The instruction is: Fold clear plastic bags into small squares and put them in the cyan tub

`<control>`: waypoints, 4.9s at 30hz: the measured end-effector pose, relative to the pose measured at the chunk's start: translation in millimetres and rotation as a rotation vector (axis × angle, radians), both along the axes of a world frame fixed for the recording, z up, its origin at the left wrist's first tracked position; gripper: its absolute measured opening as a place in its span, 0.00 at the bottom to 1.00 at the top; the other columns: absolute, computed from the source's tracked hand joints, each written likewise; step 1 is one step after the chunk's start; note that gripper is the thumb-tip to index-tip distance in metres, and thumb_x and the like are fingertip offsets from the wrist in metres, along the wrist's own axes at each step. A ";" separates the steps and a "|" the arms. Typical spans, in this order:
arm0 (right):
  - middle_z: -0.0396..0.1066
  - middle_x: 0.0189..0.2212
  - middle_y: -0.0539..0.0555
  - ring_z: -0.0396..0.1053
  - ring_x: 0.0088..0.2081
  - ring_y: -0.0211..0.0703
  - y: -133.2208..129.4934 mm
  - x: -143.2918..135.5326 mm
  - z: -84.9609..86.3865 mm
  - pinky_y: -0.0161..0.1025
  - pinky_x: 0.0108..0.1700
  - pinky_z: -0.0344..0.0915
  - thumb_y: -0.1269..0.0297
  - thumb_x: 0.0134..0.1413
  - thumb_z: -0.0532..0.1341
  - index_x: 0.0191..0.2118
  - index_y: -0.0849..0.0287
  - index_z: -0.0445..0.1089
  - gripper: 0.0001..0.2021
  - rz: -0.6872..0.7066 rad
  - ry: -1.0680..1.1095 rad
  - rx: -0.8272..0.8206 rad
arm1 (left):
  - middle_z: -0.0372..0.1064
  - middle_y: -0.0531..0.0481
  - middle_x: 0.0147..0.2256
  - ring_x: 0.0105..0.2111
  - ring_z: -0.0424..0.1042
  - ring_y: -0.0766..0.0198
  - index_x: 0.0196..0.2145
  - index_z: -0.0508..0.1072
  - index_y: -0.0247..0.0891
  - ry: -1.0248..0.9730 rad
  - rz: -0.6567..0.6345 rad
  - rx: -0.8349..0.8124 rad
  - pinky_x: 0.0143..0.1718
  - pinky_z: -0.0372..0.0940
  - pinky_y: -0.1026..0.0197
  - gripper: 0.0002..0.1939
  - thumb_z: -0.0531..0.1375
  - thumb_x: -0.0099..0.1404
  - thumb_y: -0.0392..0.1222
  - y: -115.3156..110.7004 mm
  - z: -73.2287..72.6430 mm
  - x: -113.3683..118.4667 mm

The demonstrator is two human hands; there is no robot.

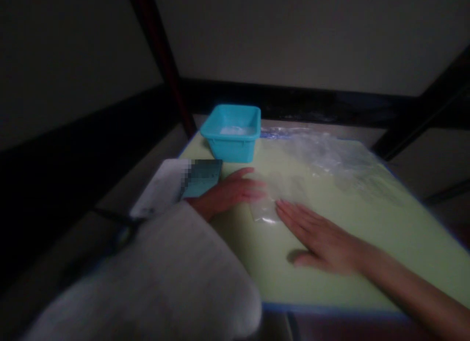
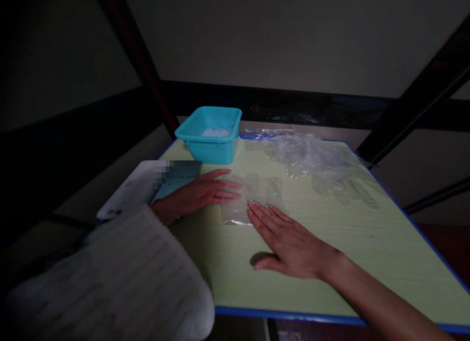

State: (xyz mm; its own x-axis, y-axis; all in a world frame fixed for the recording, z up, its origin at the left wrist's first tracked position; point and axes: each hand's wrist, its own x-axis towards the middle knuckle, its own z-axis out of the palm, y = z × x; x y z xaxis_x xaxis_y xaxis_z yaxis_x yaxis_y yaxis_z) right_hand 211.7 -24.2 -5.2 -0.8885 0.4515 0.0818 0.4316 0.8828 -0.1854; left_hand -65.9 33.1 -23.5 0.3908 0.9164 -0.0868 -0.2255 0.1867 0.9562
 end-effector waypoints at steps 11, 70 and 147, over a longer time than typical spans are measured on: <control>0.42 0.66 0.61 0.44 0.65 0.53 18.3 7.2 9.1 0.57 0.63 0.46 0.47 0.63 0.46 0.68 0.60 0.35 0.35 -0.122 0.091 0.106 | 0.57 0.41 0.57 0.52 0.65 0.55 0.57 0.52 0.41 0.287 0.428 0.206 0.47 0.64 0.55 0.35 0.59 0.52 0.33 0.8 7.6 23.4; 0.52 0.63 0.65 0.50 0.63 0.55 50.9 42.8 9.6 0.61 0.61 0.48 0.56 0.63 0.50 0.66 0.61 0.42 0.30 -0.373 0.034 0.189 | 0.35 0.42 0.66 0.66 0.35 0.46 0.63 0.52 0.42 1.084 -0.548 1.167 0.63 0.37 0.43 0.37 0.51 0.63 0.64 -45.2 24.2 37.0; 0.46 0.65 0.64 0.45 0.65 0.53 40.0 15.2 13.6 0.57 0.62 0.48 0.53 0.62 0.53 0.54 0.62 0.66 0.21 0.159 0.195 0.071 | 0.42 0.33 0.64 0.65 0.41 0.51 0.62 0.47 0.27 1.299 -0.326 1.047 0.64 0.42 0.48 0.36 0.48 0.67 0.57 -56.1 22.5 42.8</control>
State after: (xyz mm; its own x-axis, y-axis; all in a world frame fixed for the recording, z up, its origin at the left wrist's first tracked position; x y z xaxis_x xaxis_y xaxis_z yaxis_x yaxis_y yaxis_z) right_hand 226.8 15.8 8.4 -0.9123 0.2941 0.2852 0.2481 0.9506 -0.1867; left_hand -23.1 -22.9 -1.0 0.7239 0.6866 0.0672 0.6643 -0.7201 0.2005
